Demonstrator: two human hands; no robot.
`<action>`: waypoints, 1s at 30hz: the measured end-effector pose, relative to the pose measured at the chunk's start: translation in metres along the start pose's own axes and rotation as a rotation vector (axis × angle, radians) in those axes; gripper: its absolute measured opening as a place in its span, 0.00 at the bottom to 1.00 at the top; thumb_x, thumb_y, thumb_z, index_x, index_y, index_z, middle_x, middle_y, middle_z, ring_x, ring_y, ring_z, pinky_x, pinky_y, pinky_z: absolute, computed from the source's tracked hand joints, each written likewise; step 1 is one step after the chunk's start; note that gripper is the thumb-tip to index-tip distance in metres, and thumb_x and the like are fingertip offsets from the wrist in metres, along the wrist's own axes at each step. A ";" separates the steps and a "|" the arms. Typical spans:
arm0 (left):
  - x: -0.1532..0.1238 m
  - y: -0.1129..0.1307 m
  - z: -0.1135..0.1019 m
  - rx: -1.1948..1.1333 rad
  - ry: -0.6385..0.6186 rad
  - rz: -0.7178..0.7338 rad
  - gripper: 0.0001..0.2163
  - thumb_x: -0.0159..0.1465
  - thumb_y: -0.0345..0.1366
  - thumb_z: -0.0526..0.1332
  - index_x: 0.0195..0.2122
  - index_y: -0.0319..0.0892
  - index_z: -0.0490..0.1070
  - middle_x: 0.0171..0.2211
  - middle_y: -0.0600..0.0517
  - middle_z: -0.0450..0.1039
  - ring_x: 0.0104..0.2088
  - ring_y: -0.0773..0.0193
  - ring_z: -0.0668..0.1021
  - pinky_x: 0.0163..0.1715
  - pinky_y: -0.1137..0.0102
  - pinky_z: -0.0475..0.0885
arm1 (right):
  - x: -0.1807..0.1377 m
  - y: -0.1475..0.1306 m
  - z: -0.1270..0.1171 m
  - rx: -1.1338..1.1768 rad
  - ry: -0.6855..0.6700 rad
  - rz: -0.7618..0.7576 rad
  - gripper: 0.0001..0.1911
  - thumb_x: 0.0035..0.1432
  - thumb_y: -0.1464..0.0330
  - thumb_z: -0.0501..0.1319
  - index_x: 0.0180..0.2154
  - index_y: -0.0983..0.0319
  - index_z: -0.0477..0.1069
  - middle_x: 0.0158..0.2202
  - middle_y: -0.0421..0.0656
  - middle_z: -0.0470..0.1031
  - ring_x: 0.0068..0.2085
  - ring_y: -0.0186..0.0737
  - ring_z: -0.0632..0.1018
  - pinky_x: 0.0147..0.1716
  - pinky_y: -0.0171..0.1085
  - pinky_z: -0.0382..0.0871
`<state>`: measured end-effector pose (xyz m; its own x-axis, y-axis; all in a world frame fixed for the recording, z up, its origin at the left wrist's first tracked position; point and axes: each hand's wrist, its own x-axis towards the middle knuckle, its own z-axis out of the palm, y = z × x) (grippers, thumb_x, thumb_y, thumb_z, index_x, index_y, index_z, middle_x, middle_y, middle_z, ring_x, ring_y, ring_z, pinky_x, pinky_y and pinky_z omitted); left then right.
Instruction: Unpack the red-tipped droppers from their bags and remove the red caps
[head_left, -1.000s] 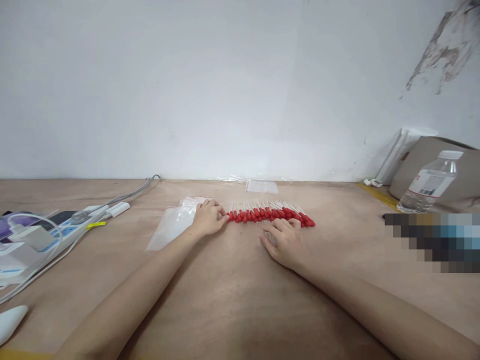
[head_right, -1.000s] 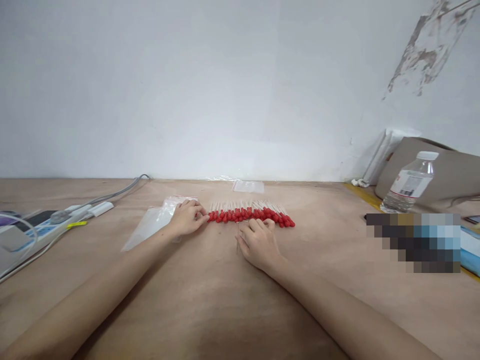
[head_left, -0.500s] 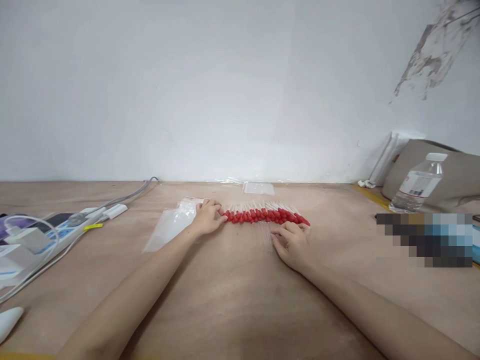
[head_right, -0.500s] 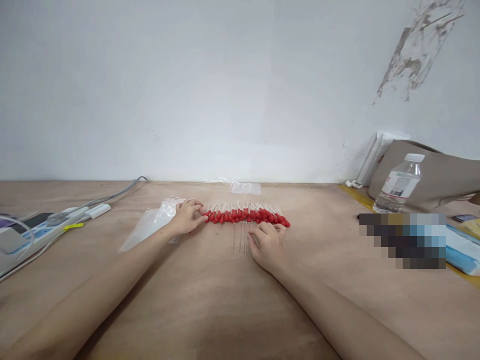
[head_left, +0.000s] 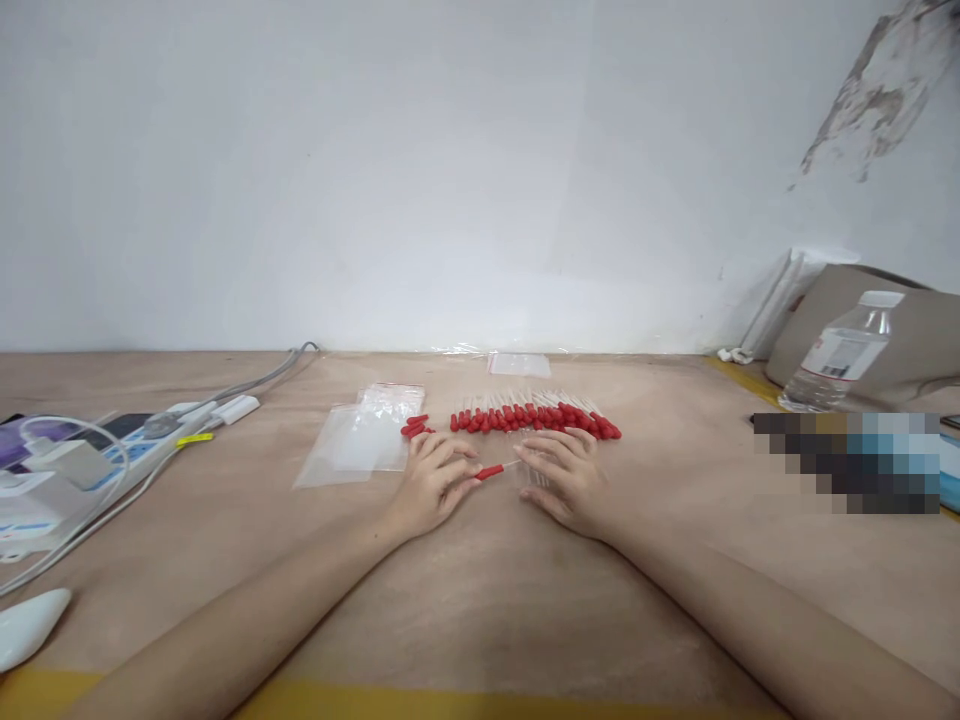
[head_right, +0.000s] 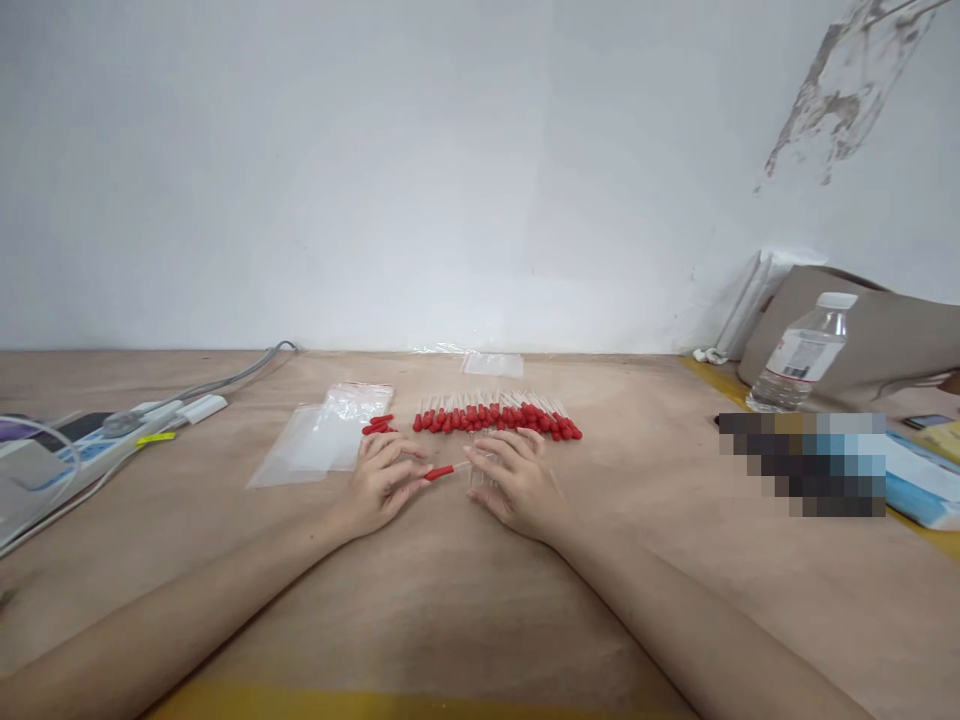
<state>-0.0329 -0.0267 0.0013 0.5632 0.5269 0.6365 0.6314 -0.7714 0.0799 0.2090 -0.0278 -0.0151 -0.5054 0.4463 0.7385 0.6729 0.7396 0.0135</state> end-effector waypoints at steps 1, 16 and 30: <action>0.001 0.000 0.001 -0.003 0.001 0.014 0.06 0.61 0.35 0.55 0.36 0.47 0.71 0.39 0.52 0.71 0.42 0.62 0.68 0.43 0.62 0.57 | 0.000 -0.001 0.001 0.006 -0.005 -0.014 0.18 0.55 0.61 0.57 0.48 0.57 0.66 0.42 0.44 0.72 0.47 0.42 0.67 0.50 0.46 0.49; 0.016 0.008 0.017 -0.035 -0.023 0.105 0.08 0.61 0.38 0.55 0.39 0.45 0.70 0.36 0.53 0.73 0.41 0.63 0.71 0.51 0.60 0.54 | 0.007 -0.009 0.014 0.112 -0.091 0.007 0.10 0.59 0.68 0.51 0.33 0.62 0.70 0.25 0.40 0.68 0.32 0.33 0.66 0.44 0.40 0.53; 0.017 0.014 0.010 0.053 -0.194 0.133 0.11 0.64 0.35 0.48 0.29 0.41 0.66 0.28 0.52 0.68 0.37 0.64 0.69 0.51 0.59 0.53 | 0.005 -0.012 0.012 0.087 0.020 -0.157 0.07 0.58 0.72 0.52 0.31 0.63 0.68 0.22 0.38 0.65 0.30 0.31 0.66 0.48 0.42 0.54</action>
<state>-0.0092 -0.0251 0.0056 0.7319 0.4849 0.4788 0.5693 -0.8212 -0.0385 0.1921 -0.0282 -0.0194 -0.5893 0.3121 0.7452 0.5365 0.8408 0.0722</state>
